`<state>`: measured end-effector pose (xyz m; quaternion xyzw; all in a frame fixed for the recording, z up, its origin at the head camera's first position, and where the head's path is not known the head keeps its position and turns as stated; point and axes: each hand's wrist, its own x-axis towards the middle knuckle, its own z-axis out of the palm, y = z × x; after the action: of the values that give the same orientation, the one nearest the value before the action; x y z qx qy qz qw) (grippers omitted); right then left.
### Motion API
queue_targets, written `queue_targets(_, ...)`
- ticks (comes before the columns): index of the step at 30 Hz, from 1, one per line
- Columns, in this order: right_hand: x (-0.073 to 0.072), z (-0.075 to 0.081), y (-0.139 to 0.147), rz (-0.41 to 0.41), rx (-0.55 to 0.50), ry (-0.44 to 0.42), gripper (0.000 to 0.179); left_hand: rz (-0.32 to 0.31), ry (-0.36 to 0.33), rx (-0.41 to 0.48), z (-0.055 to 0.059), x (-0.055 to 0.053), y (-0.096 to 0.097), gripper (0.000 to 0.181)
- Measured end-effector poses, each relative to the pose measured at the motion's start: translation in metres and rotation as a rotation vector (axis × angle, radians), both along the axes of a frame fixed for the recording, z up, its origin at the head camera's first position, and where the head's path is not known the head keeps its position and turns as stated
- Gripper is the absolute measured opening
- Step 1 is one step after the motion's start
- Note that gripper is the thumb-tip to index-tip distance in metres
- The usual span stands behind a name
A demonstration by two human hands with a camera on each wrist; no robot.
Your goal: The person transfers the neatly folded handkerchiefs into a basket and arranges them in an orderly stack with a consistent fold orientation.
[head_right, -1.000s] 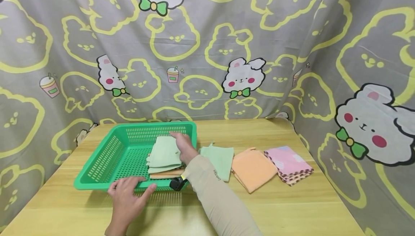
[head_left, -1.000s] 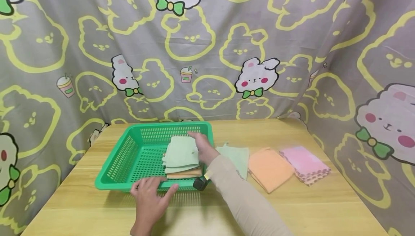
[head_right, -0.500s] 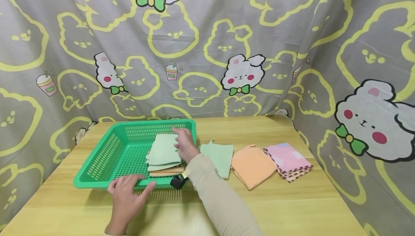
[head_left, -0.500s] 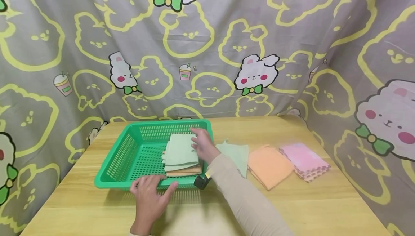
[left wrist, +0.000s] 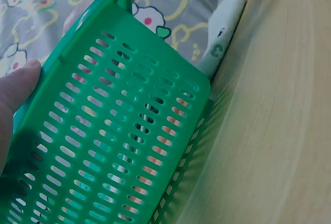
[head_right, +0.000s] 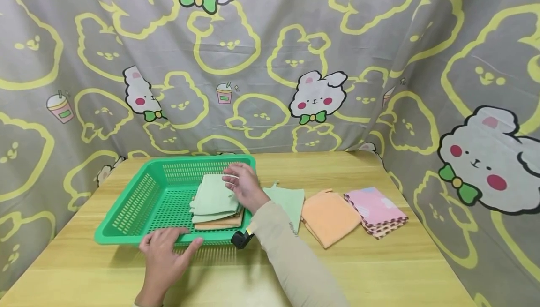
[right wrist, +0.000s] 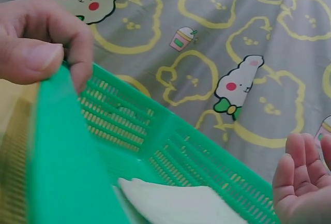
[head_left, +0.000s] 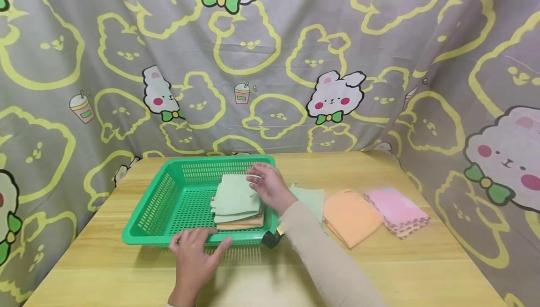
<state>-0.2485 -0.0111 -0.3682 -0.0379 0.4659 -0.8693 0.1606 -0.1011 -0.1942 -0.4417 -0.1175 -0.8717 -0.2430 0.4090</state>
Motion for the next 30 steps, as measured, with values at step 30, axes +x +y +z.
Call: queue_targets(30,0.002,-0.036,0.100,0.524,0.660,-0.065,0.067,-0.006,-0.013,0.022,0.001,0.002,0.001,0.054)
